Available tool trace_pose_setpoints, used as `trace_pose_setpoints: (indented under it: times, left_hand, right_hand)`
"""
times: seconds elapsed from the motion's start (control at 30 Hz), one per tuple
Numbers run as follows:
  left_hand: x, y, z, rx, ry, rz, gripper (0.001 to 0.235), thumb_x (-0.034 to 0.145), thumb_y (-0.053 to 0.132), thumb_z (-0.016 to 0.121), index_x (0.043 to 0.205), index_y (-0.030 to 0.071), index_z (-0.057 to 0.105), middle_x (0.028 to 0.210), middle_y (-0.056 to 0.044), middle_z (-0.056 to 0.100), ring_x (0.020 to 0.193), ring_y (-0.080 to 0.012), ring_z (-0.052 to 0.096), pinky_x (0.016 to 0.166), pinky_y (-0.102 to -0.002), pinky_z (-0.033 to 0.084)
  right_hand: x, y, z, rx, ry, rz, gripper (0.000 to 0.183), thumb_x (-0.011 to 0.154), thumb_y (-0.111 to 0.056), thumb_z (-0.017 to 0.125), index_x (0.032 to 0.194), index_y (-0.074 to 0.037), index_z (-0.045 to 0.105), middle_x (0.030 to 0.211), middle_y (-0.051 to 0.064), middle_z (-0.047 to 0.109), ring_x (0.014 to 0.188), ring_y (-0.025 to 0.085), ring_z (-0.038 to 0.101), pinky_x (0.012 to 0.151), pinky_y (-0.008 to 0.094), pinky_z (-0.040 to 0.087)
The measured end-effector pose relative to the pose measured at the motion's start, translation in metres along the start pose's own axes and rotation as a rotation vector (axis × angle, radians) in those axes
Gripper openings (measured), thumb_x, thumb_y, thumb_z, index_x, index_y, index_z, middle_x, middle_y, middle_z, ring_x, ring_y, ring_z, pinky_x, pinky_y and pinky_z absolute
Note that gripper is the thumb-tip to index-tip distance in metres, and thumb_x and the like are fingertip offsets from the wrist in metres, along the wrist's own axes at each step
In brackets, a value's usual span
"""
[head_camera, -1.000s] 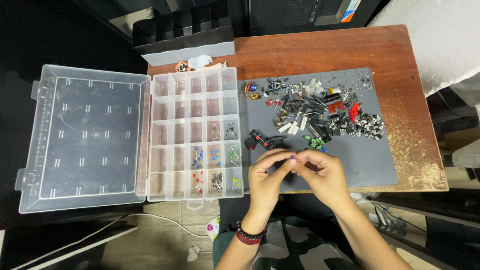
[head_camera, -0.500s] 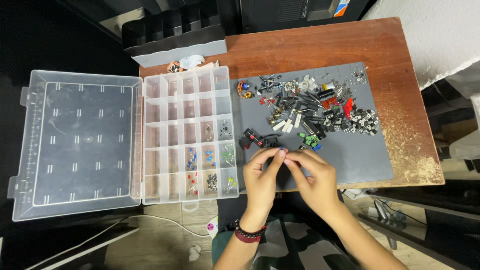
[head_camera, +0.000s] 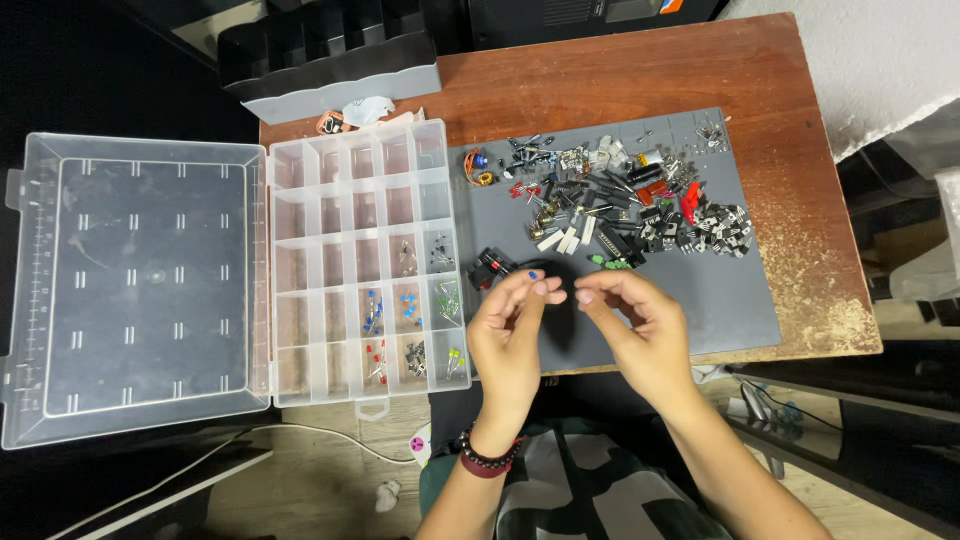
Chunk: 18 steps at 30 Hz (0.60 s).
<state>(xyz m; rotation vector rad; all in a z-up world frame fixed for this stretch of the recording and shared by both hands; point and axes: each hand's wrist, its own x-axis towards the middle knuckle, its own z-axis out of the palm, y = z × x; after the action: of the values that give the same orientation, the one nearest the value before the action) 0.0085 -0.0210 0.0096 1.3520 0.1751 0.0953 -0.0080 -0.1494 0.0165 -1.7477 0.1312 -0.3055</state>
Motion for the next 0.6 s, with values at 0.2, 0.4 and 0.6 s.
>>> trace_pose_setpoints:
  times: [0.2,0.4,0.6]
  left_hand:
    - [0.002,-0.005,-0.006,0.113,-0.065,0.064,0.011,0.096,0.006,0.069,0.103,0.001,0.075,0.087,-0.014,0.081,0.080,-0.0166,0.076,0.082,-0.033,0.059]
    - [-0.003,0.012,-0.008,0.340,-0.165,0.179,0.015,0.096,0.006,0.067,0.106,0.007,0.078,0.082,-0.010,0.080,0.081,-0.0197,0.078,0.078,-0.033,0.060]
    - [0.000,0.006,-0.021,0.326,-0.196,0.118,0.015,0.097,0.008,0.068,0.108,0.004,0.077,0.084,-0.013,0.079,0.085,-0.0238,0.077,0.079,-0.036,0.060]
  right_hand:
    - [0.008,0.004,-0.001,0.039,-0.049,0.015,0.011,0.094,-0.001,0.073,0.103,-0.002,0.079,0.082,0.012,0.075,0.080,0.014,0.065,0.078,0.033,0.060]
    - [0.013,-0.001,0.006,0.070,-0.118,-0.064,0.027,0.085,0.000,0.081,0.111,-0.004,0.079,0.097,0.010,0.075,0.087,0.016,0.069,0.078,0.031,0.060]
    - [0.022,0.001,0.006,0.060,-0.229,-0.128,0.019,0.084,0.000,0.081,0.103,-0.004,0.082,0.091,0.012,0.075,0.081,0.017,0.068,0.075,0.030,0.059]
